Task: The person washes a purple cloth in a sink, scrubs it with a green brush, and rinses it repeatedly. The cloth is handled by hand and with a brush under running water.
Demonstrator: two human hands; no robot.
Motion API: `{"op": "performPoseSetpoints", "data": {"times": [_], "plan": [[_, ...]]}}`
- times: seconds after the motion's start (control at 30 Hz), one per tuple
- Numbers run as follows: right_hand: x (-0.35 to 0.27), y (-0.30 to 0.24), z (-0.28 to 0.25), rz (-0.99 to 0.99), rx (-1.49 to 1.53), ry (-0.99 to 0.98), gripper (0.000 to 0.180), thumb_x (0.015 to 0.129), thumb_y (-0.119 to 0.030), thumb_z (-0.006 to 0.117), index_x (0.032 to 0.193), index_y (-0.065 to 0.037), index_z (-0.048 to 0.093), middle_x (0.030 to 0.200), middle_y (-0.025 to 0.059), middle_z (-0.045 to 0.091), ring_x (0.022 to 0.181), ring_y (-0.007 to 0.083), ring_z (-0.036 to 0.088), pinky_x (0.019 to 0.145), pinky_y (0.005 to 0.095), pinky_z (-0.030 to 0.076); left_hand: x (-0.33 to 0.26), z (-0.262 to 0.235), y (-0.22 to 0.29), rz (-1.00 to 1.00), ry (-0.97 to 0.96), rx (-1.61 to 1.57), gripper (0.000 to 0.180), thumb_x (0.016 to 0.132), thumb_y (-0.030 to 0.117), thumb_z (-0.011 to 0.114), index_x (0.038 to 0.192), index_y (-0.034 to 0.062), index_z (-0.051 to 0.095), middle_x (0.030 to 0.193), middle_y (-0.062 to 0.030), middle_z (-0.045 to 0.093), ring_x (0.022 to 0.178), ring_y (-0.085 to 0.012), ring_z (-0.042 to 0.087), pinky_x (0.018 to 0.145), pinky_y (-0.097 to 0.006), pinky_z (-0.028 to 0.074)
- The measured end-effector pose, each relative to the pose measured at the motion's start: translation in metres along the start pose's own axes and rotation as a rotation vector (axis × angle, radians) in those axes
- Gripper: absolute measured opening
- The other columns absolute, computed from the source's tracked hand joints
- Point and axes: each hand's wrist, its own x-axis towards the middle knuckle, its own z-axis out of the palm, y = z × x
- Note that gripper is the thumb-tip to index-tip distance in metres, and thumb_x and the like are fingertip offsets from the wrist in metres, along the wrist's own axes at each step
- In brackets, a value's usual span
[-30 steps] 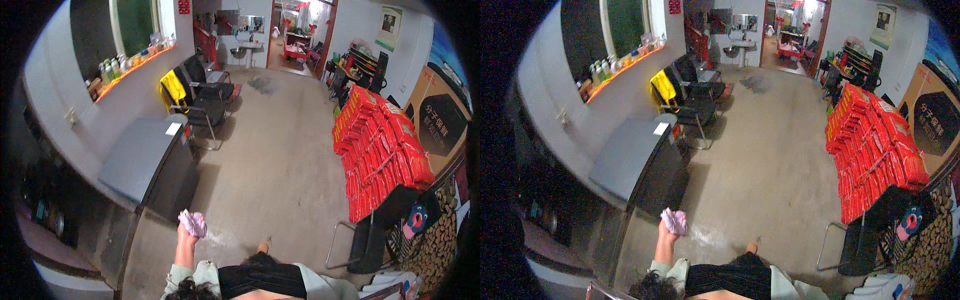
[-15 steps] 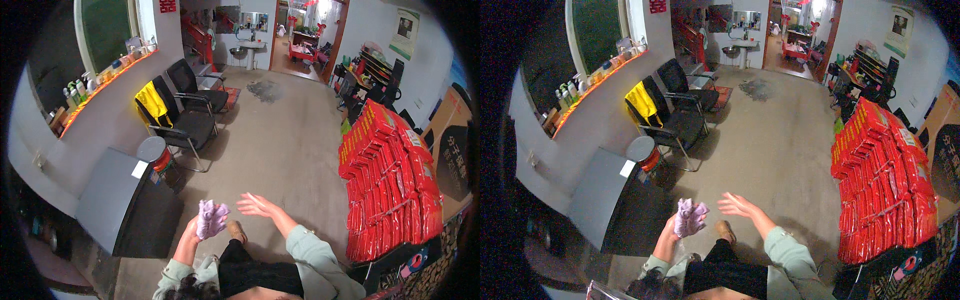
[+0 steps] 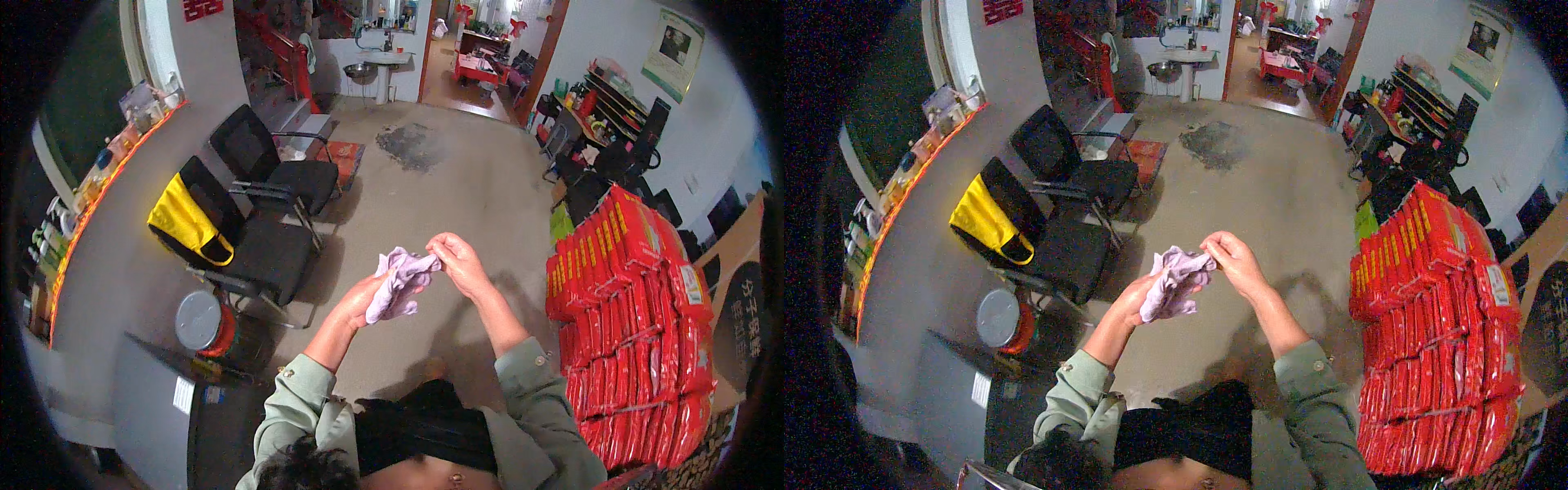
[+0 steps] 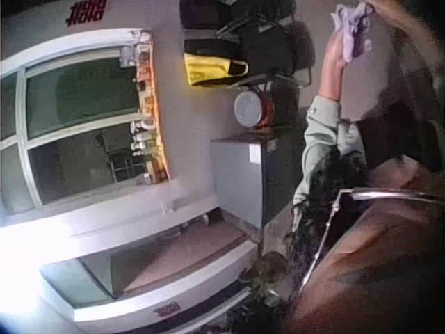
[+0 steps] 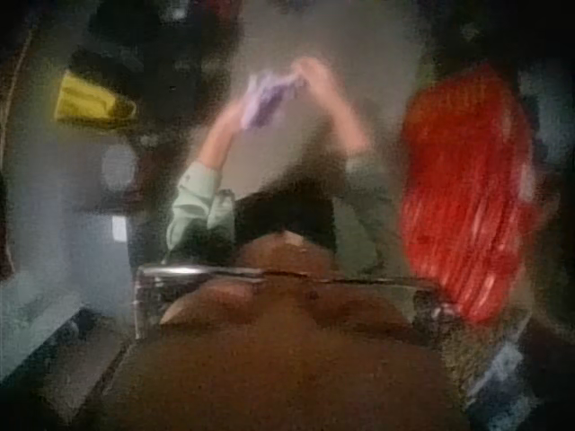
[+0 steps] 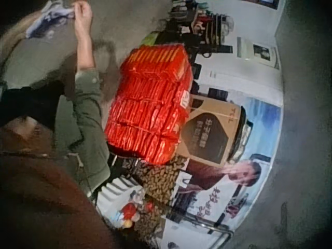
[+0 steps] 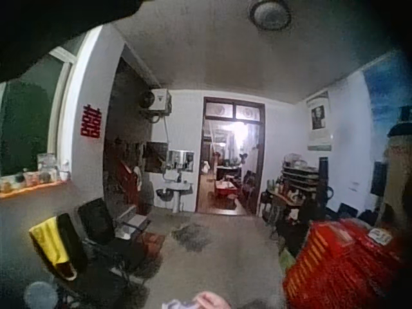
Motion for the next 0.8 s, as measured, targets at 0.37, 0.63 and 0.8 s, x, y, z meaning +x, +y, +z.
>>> {"op": "performPoseSetpoints", "data": {"times": [0.37, 0.63, 0.8], "plan": [[0.266, -0.001, -0.148, -0.073, 0.031, -0.327, 0.011, 0.099, -0.010, 0.051, 0.108, -0.003, 0.053, 0.115, 0.0112, 0.061, 0.103, 0.0177, 0.060, 0.088, 0.0344, 0.053, 0.255, -0.064, 0.079, 0.241, 0.231, -0.037, 0.034, 0.094, 0.021, 0.062, 0.122, 0.0016, 0.059, 0.110, -0.0120, 0.066, 0.096, -0.0230, 0.066, 0.083, -0.047, 0.057], [0.426, 0.040, -0.151, 0.255, 0.414, -0.316, 0.024, 0.099, -0.018, 0.056, 0.118, -0.005, 0.053, 0.111, 0.0085, 0.060, 0.101, 0.0172, 0.062, 0.084, 0.0365, 0.054, 0.370, -0.140, 0.155, 0.519, 0.593, 0.095, 0.024, 0.090, 0.011, 0.066, 0.112, 0.0019, 0.064, 0.095, -0.0049, 0.069, 0.078, -0.0129, 0.065, 0.072, -0.029, 0.054], [0.574, 0.065, -0.180, 0.111, 0.163, -0.264, 0.024, 0.097, -0.019, 0.058, 0.114, -0.002, 0.058, 0.100, 0.0057, 0.062, 0.091, 0.0140, 0.061, 0.079, 0.0307, 0.053, 0.469, -0.210, 0.223, 0.552, 0.595, 0.069, 0.026, 0.090, 0.010, 0.067, 0.114, 0.0000, 0.063, 0.102, -0.0048, 0.068, 0.090, -0.0126, 0.064, 0.082, -0.028, 0.051]]}}
